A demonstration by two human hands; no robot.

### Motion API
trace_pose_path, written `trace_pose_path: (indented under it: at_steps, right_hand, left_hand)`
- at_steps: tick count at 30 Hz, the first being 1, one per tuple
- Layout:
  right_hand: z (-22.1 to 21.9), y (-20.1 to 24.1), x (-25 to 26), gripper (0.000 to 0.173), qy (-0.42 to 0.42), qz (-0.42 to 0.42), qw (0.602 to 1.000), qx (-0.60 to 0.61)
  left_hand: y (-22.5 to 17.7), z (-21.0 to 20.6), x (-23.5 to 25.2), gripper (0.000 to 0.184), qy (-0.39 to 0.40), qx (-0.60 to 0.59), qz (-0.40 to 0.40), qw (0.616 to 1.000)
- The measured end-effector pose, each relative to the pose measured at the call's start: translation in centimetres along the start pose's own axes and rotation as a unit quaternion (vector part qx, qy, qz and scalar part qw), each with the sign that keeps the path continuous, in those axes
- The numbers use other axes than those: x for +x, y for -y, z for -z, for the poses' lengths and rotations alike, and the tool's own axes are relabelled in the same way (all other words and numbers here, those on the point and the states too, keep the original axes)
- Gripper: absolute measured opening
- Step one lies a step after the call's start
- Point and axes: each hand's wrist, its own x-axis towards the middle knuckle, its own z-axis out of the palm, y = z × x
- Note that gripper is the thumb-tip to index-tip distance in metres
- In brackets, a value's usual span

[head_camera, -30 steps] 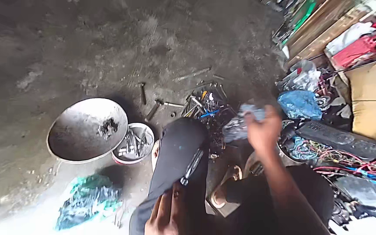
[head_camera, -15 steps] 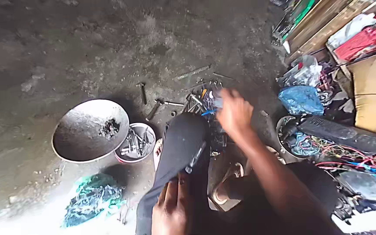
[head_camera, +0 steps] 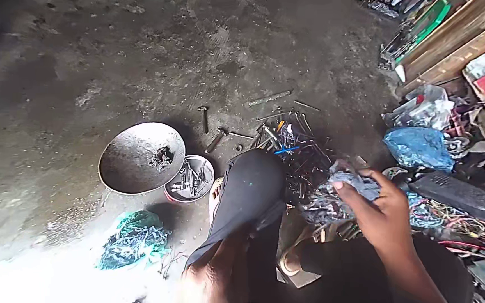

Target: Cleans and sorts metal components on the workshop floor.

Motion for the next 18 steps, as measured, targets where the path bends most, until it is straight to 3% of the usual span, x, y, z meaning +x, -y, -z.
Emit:
trace_pose_path:
  at_steps: [7, 11, 18]
  right_hand:
    - [-0.9, 0.3, -5.7, 0.028, -0.035, -0.086, 0.987, 0.129]
    - [-1.5, 1.2, -6.3, 0.028, -0.028, -0.080, 0.986, 0.141]
    - [-4.0, 5.7, -8.0, 0.036, 0.013, -0.068, 0.983, 0.169]
  left_hand:
    - [1.0, 0.7, 0.3, 0.022, 0.066, 0.008, 0.070, 0.995]
    - [1.6, 1.1, 1.0, 0.023, 0.103, -0.046, 0.051, 0.992]
    - [2.9, -0.7, 0.9, 0.024, 0.039, -0.120, 0.009, 0.992]
